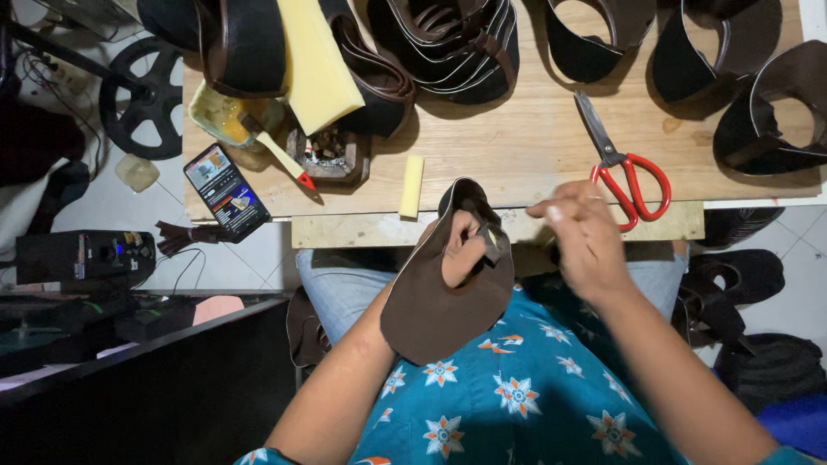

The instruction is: The person holds a brown shoe upper on their lap and trims its edge with a small blade, then rubs the edge with a foam sponge. They set the upper on the table and cut a yellow foam block into strips with red-handled scissors.

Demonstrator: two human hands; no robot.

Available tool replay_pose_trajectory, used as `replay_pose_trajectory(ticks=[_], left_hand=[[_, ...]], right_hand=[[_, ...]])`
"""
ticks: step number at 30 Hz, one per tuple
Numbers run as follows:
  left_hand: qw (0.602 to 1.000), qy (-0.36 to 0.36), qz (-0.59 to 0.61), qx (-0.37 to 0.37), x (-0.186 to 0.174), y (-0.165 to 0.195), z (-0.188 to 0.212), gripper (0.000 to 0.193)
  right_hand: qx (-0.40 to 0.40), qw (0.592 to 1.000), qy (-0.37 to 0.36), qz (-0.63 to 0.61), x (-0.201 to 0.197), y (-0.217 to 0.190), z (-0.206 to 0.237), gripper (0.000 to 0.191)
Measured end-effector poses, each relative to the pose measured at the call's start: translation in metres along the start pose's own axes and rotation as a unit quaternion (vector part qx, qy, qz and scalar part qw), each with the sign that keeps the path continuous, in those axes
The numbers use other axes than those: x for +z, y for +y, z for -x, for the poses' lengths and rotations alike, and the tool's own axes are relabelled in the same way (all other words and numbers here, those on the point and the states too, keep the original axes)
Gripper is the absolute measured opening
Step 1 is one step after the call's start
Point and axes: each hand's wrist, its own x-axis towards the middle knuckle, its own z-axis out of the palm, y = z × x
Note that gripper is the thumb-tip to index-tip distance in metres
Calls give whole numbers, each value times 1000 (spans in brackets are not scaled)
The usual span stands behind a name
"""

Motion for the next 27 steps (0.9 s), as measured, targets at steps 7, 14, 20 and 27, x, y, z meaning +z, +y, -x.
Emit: replay_pose_trajectory(ticks=[7, 14, 20, 27], left_hand=[[981, 10, -189, -50, -1, 11, -6, 14], [979, 9, -191, -64, 2, 19, -10, 19], [985, -1, -163, -50, 1, 14, -8, 17], [983, 1, -160, -93, 2, 19, -10, 20]], right_hand=[[141, 984, -75, -78, -13, -24, 19, 18], [116, 992, -50, -10, -1, -12, 32, 15], [99, 991, -82, -43, 8, -1, 33, 15], [136, 988, -48, -57, 7, -3, 34, 16]])
